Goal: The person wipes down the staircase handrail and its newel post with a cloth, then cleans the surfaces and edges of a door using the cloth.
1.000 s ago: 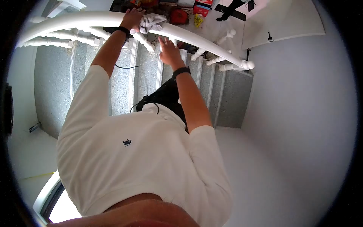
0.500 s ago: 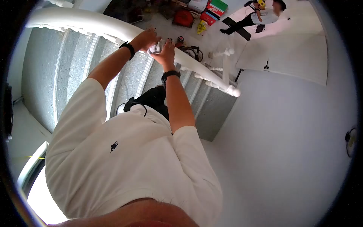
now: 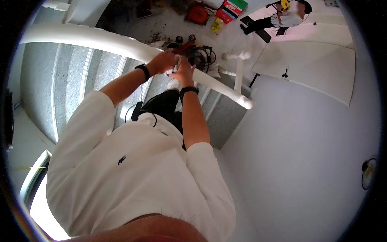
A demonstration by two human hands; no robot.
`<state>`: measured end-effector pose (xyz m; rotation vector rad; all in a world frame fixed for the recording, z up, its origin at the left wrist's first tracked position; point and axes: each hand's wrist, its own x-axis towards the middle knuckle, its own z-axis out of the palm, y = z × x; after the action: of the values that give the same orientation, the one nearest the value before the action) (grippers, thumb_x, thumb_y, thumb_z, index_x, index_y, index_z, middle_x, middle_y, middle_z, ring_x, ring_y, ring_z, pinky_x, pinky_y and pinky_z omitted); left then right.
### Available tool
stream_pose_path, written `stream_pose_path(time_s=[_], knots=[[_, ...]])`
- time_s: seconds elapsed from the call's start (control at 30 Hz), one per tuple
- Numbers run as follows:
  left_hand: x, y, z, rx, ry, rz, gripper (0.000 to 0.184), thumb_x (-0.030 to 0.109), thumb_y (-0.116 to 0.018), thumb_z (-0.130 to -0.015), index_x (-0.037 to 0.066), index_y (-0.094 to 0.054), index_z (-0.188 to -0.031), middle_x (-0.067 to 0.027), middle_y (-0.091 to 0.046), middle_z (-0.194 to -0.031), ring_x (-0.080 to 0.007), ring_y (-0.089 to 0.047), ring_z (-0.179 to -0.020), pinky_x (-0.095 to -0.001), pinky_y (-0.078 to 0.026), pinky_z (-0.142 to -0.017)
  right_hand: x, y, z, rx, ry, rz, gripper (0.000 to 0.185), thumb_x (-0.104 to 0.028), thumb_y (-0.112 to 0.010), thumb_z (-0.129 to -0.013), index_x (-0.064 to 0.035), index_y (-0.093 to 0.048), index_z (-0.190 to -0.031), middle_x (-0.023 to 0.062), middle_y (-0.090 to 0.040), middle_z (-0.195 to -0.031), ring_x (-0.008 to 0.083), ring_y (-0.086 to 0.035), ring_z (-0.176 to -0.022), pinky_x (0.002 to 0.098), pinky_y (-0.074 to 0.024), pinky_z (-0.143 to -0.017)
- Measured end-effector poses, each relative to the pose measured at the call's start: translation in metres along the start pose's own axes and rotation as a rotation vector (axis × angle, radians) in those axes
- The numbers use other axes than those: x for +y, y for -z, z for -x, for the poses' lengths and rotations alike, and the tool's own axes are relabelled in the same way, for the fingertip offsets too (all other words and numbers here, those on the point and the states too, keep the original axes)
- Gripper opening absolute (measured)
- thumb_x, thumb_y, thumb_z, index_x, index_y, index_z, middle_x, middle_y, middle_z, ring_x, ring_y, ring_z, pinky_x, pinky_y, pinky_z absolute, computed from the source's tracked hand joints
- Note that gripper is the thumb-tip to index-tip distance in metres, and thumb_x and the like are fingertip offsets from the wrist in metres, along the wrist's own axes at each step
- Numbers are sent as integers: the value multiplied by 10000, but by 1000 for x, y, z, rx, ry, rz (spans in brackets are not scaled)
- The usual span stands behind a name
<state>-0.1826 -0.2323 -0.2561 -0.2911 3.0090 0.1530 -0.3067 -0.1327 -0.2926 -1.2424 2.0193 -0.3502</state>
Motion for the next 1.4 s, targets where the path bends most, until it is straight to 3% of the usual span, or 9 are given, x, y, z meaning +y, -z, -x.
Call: stream_pose_path(time_s=[0.13,0.33,0.6,0.67,0.73,0.8,0.87,1.03,1.4], knots=[[9,-35,-11,70,16,-44,277,159,-601,-817,39,-595,-1066,-100,-640,-939,-260,-596,-1035,-421,-350,-1100,25,-7,-11,-37,-1,110,1056,-410,-900,-518,-220,-360,-1405,41,-449,-1425,282,-409,-1344,697,-173,-1094],[124,-132,-76,182,436,-277,283,288,-526,-886,116,-652,-1072,-86,-671,-1094,-287,-557,-1180,-438,-279,-1117,114,-7,7,58,263,130,857,-314,-875,-571,-63,-460,-1277,207,-534,-1272,392,-546,-1152,468,-464,-944],[198,-178,-116,376,311,-170,429,265,-536,-846,67,-613,-1219,-164,-510,-1399,-280,-443,-1334,-409,-266,-1146,221,0,49,-33,-37,330,1029,-358,-887,-572,-135,-376,-1437,140,-477,-1408,334,-472,-1287,462,-381,-1076],[187,-179,-103,644,333,-440,407,200,-539,-839,66,-601,-1219,-169,-490,-1399,-295,-470,-1288,-424,-304,-1114,233,-17,31,256,412,313,993,-319,-869,-609,-93,-369,-1438,157,-497,-1392,340,-484,-1273,457,-394,-1060],[163,-112,-57,561,340,108,371,125,-555,-839,56,-586,-1203,-160,-516,-1333,-316,-507,-1208,-436,-382,-1038,195,-22,30,418,672,251,988,-263,-838,-658,-61,-309,-1467,202,-497,-1378,369,-497,-1252,469,-419,-1029],[126,-71,-10,788,291,54,319,71,-575,-832,42,-597,-1148,-161,-535,-1261,-322,-530,-1135,-441,-446,-942,136,-26,20,214,541,-202,1018,-196,-814,-675,-64,-233,-1500,246,-484,-1370,398,-481,-1258,478,-429,-1018],[108,-41,46,677,644,-129,455,73,-613,-788,105,-576,-1240,-145,-554,-1202,-326,-514,-1177,-412,-446,-933,62,-21,17,398,700,-301,1049,-115,-793,-674,-101,-178,-1524,267,-474,-1345,446,-487,-1222,489,-444,-994],[46,16,101,882,642,-131,453,13,-537,-866,79,-525,-1314,-175,-552,-1292,-367,-541,-1161,-448,-456,-973,-73,-40,2,739,921,-483,944,-24,-752,-681,-214,-311,-1493,259,-450,-1301,462,-478,-1179,490,-435,-981],[65,-58,-42,68,267,-399,419,139,-658,-755,-12,-618,-1143,-201,-622,-1134,-313,-598,-1067,-430,-457,-923,79,-62,-21,624,418,-428,572,-320,-682,-791,-79,-534,-1287,214,-602,-1194,382,-567,-1125,454,-443,-975]])
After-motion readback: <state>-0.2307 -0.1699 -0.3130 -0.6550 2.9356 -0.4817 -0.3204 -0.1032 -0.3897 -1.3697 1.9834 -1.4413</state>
